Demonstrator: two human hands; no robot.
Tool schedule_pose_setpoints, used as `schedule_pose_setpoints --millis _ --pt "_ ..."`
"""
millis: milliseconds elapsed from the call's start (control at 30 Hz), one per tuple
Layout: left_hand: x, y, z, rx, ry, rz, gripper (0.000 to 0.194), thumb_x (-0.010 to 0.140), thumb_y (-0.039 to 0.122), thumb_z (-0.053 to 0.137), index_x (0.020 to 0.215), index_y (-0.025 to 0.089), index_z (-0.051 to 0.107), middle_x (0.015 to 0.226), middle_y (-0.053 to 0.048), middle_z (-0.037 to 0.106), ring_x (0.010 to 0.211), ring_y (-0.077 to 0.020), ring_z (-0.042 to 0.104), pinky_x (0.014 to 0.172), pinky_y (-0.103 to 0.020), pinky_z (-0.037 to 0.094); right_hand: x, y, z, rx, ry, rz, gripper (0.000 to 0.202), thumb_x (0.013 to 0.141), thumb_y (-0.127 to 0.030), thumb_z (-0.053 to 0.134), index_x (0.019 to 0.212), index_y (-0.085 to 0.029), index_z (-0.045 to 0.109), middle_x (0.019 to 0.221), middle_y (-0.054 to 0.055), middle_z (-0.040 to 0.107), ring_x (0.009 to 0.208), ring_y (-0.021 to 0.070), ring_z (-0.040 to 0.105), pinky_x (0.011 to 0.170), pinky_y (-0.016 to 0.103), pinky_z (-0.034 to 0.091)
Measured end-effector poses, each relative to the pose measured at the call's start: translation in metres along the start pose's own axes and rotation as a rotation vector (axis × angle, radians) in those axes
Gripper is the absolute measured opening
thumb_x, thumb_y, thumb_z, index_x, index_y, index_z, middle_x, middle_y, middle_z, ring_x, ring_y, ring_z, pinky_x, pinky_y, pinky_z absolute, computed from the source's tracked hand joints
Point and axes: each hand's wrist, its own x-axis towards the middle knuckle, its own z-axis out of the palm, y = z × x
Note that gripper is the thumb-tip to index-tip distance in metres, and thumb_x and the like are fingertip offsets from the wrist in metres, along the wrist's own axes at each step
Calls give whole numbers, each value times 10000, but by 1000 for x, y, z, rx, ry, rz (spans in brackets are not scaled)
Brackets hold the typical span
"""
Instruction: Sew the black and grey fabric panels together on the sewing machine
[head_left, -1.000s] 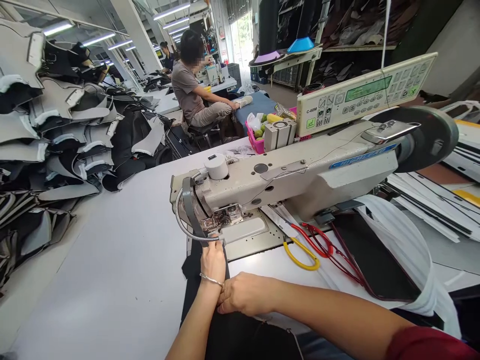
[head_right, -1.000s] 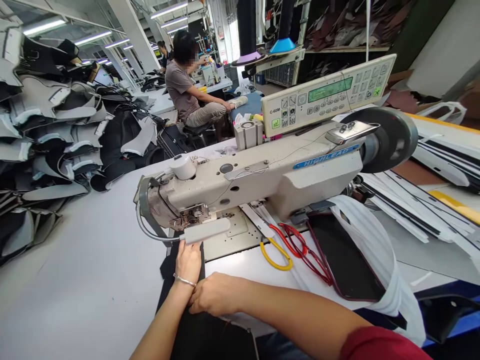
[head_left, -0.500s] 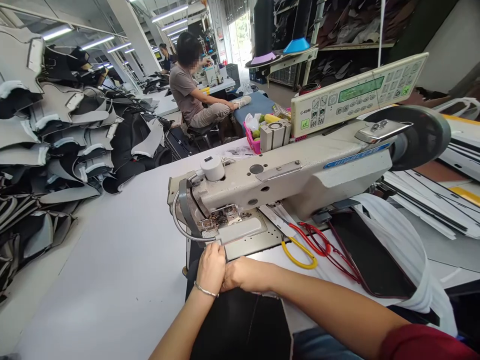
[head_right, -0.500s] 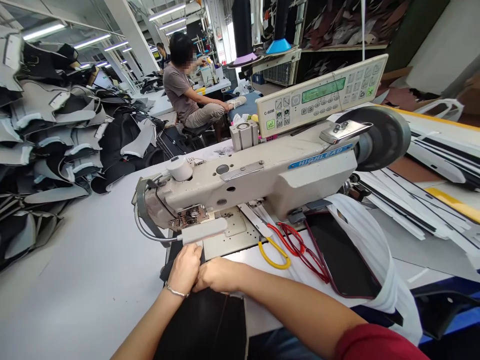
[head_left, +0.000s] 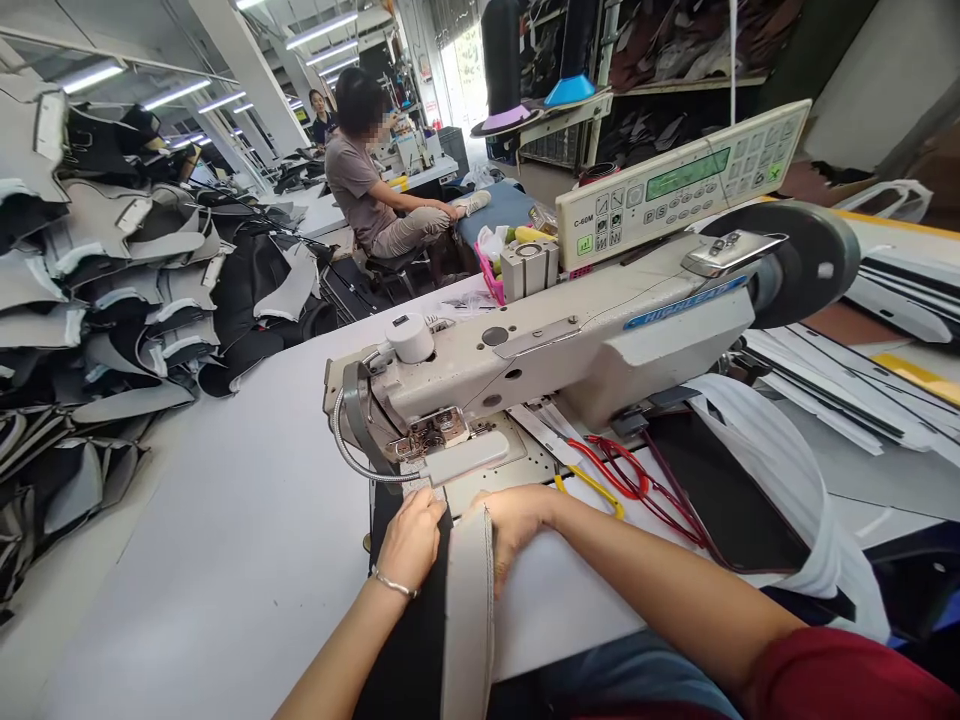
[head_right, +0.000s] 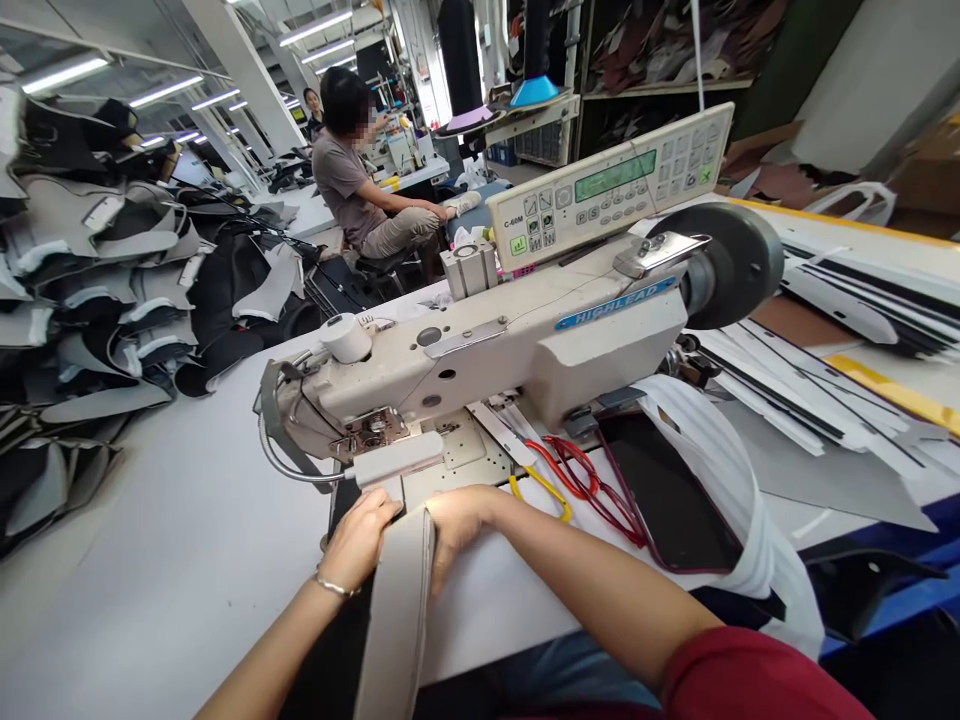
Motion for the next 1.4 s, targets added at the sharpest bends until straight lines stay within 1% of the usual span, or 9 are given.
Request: schedule_pose_setpoints --millis 67,133,300,600,733,900,1133,1267,1400 --pt "-8 3 8 -16 67 0 352 758 30 309 859 181 610 820 -48 549 840 -164 494 752 -265 447 -4 0 4 -34 -48 51 194 689 -257 650 841 -136 663 862 32 653 825 166 578 790 238 396" --pt "-13 3 15 -32 139 9 369 765 23 313 913 190 607 794 -44 550 812 -165 488 725 -269 461 -4 3 10 -80 -71 -10 99 721 -131 586 771 -120 670 899 52 652 891 173 567 830 256 371" --pt "-12 -2 23 -45 267 83 306 804 75 349 884 185 623 725 -41 554 737 -165 482 666 -275 486 -3 15 13 -77 47 -60 175 675 -23 536 711 -135 665 898 34 656 948 176 555 821 272 386" --pt "13 -17 22 36 253 139 288 806 83 375 905 181 627 793 -47 613 766 -153 565 713 -267 511 -6 36 1 40 333 -105 133 728 -204 549 727 -137 664 886 47 647 905 175 571 825 280 400" --pt "26 -25 23 83 267 157 291 800 92 391 946 207 615 924 -41 633 932 -160 566 816 -274 485 -6 40 -4 23 383 -76 100 711 -189 570 739 -145 655 930 40 631 954 181 543 827 281 390" --pt "34 -32 22 87 298 104 347 757 33 378 974 173 609 995 -65 634 947 -173 566 860 -321 465 -3 48 -4 6 505 -5 115 658 -134 615 764 -159 652 968 24 622 1009 190 518 855 282 365" --pt "34 -50 18 -161 409 86 334 751 73 379 839 230 661 858 -11 676 820 -164 605 759 -315 520 -1 42 -3 -52 528 25 60 682 -171 625 736 -165 651 943 20 635 985 170 539 863 269 357" --pt "35 -52 17 -164 395 126 344 751 76 368 797 240 667 811 -8 673 796 -153 603 741 -303 519 -1 36 -3 -127 530 62 103 670 -151 621 763 -178 656 986 10 629 968 167 550 844 268 365" --pt "38 -50 16 -99 357 189 339 783 89 342 753 208 658 733 -26 649 735 -138 590 687 -269 504 6 34 2 -200 631 90 100 688 -162 602 765 -187 661 971 10 637 963 172 553 822 274 376"
